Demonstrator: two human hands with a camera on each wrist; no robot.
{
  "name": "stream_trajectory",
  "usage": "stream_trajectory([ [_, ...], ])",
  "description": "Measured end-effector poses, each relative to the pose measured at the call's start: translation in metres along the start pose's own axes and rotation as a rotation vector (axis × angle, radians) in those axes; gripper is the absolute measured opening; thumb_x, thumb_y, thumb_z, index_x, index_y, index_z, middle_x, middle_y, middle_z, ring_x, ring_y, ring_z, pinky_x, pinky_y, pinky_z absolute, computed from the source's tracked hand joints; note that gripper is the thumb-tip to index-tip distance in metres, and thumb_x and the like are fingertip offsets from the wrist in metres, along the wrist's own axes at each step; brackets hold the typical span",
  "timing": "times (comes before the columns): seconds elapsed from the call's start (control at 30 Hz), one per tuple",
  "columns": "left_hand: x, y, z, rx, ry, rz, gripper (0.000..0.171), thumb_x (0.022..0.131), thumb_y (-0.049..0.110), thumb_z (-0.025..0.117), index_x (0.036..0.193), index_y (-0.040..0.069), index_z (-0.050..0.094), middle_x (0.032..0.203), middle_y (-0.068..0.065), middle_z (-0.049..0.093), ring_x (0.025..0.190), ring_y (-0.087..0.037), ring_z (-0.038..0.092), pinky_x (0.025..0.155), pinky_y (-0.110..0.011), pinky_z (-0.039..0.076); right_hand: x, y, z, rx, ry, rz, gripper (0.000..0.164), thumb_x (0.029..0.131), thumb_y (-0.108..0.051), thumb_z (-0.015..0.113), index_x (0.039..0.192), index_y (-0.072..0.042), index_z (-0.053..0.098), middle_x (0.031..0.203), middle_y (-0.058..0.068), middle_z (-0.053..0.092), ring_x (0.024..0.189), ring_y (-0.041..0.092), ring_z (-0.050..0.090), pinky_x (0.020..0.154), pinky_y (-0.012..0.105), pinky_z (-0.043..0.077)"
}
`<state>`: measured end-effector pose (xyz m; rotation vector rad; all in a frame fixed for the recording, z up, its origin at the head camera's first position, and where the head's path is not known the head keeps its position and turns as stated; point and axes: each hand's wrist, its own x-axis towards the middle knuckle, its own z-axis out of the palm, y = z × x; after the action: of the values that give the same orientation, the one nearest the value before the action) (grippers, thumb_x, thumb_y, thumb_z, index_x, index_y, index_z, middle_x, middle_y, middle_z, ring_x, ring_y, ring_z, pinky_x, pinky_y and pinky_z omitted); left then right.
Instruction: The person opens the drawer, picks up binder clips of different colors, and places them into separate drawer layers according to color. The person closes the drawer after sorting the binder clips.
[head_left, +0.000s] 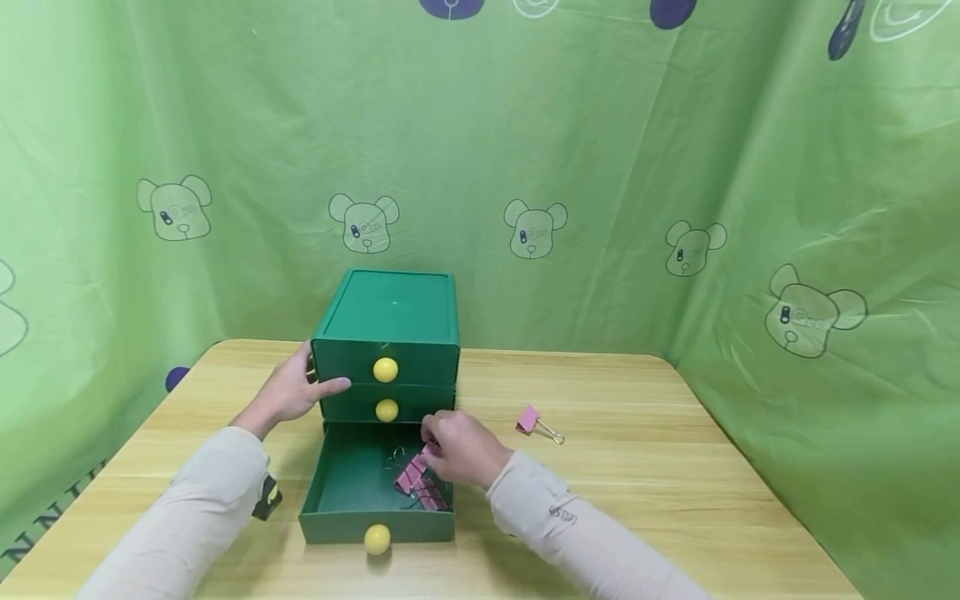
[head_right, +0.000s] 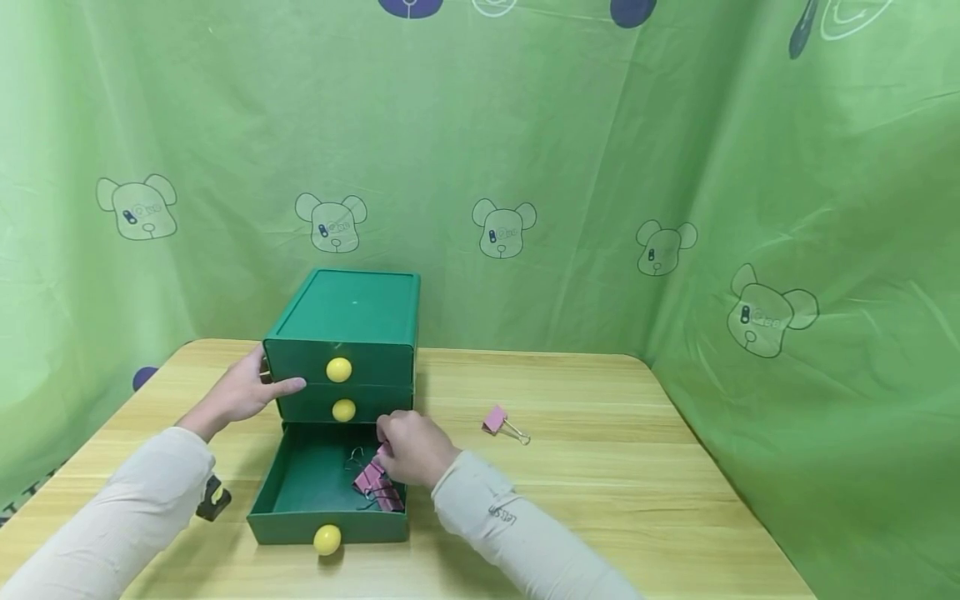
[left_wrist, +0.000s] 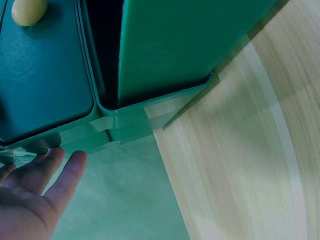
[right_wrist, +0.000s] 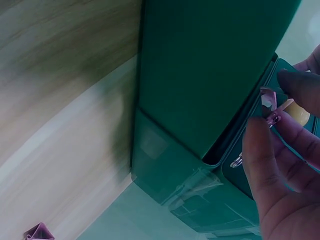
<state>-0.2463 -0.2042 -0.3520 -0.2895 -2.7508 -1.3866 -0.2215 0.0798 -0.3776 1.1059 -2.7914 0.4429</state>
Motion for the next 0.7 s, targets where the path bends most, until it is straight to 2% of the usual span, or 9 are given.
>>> stream_trajectory([
  [0.7,-0.0003,0.0011,0.0001,0.007,-0.003,-0.007,0.098,0.089,0.043,0.069,0.155,0.005,0.007,0.151,-0.030,0.026,0.135,-0.052,0.027,0.105,-0.063,0.030,0.0019,-0.0050,0.0091,-0.066,-0.019,-0.043,0.017,0.083,-0.018,0.078,0.087,-0.010,0.063,0.073,-0.006,0.052,0.063,0.006,0.048,0.057,0.012,0.045],
])
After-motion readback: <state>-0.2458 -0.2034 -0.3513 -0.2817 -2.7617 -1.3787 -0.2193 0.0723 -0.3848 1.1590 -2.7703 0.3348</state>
